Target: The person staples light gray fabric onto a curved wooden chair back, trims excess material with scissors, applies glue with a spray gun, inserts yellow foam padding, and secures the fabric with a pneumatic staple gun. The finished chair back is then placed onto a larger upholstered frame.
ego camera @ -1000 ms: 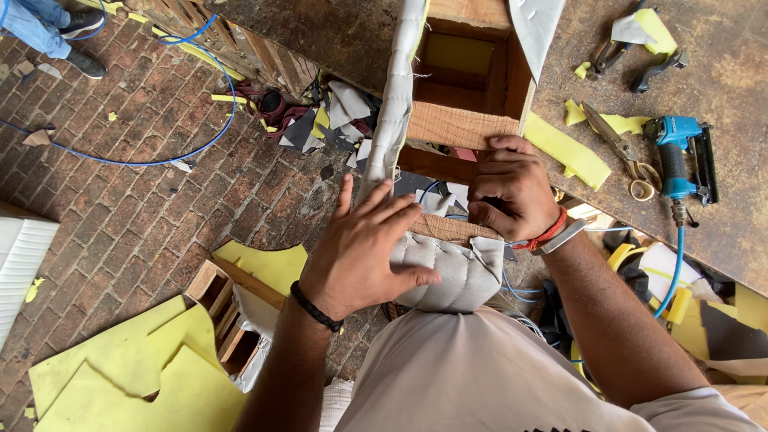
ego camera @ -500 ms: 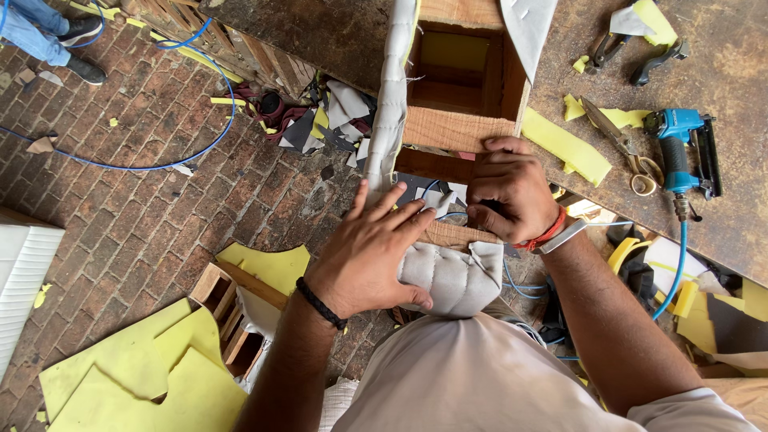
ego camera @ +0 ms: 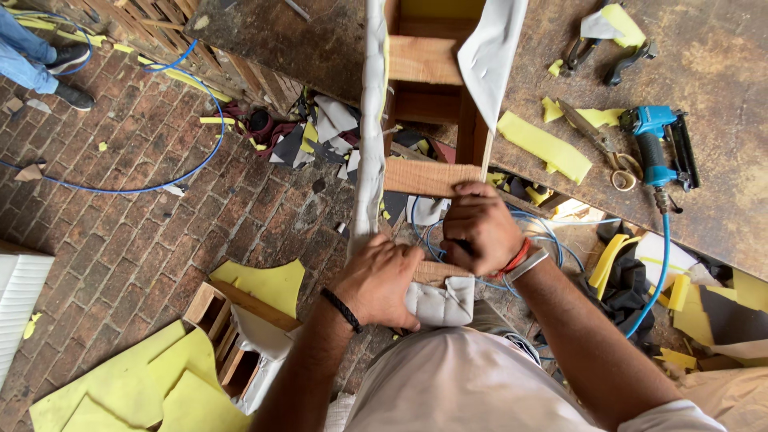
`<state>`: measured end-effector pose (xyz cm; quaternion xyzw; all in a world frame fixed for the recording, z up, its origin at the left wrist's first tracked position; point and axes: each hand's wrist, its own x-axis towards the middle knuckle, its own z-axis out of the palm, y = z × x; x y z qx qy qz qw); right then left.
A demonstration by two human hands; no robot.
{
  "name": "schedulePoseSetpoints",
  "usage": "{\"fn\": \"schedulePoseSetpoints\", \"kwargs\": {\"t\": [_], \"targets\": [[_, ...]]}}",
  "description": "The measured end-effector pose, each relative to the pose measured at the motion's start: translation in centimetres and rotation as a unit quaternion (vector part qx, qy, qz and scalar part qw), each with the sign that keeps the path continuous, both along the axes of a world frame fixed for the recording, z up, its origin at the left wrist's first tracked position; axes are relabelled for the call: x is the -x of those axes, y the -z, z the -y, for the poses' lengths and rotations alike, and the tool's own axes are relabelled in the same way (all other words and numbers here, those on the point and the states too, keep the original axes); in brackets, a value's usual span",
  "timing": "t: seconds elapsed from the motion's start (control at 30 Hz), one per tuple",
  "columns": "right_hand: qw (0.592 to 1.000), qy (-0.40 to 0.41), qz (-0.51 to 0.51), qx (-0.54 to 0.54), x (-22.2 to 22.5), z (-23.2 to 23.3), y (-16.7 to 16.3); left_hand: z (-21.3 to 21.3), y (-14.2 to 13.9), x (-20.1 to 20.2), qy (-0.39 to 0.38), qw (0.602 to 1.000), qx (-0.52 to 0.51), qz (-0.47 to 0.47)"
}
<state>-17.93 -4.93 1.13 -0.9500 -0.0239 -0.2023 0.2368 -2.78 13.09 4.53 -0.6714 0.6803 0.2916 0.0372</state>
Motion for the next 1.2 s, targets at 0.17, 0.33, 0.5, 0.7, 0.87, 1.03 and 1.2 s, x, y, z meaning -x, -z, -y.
{"fn": "schedulePoseSetpoints", "kwargs": {"t": [0.17,0.33,0.5,0.7,0.87,1.03,1.2], "targets": [[0.997,-0.001,0.021,-0.071,-0.3,-1.0,1.7,-0.5,3.8,0.1,0.018,1.000,-0.016,-0.017],[0.964,0.107,-0.009,-0.243,-0.7,-1.6,2.1,-1.0,6.0,0.0,-0.012,0.999,-0.031,-0.029],[0.898,0.205,0.036,-0.387,-2.5,0.0,1.0,-0.4,7.1,0.2,-0.005,0.994,-0.111,0.007],[0.919,0.299,0.108,-0.234,-4.5,3.4,-2.6,-0.5,9.7,0.8,0.000,0.988,-0.154,0.010],[0.972,0.209,0.002,0.111,-10.9,5.7,-6.1,0.3,12.0,0.6,0.015,0.975,-0.214,-0.050],[0.853,0.229,-0.440,0.163,-14.1,5.6,-6.9,0.9,14.0,0.1,-0.002,0.962,-0.266,-0.059],[0.878,0.249,-0.373,0.168,-13.9,5.4,-7.5,0.5,18.9,0.2,0.011,0.973,-0.214,-0.091]]}}
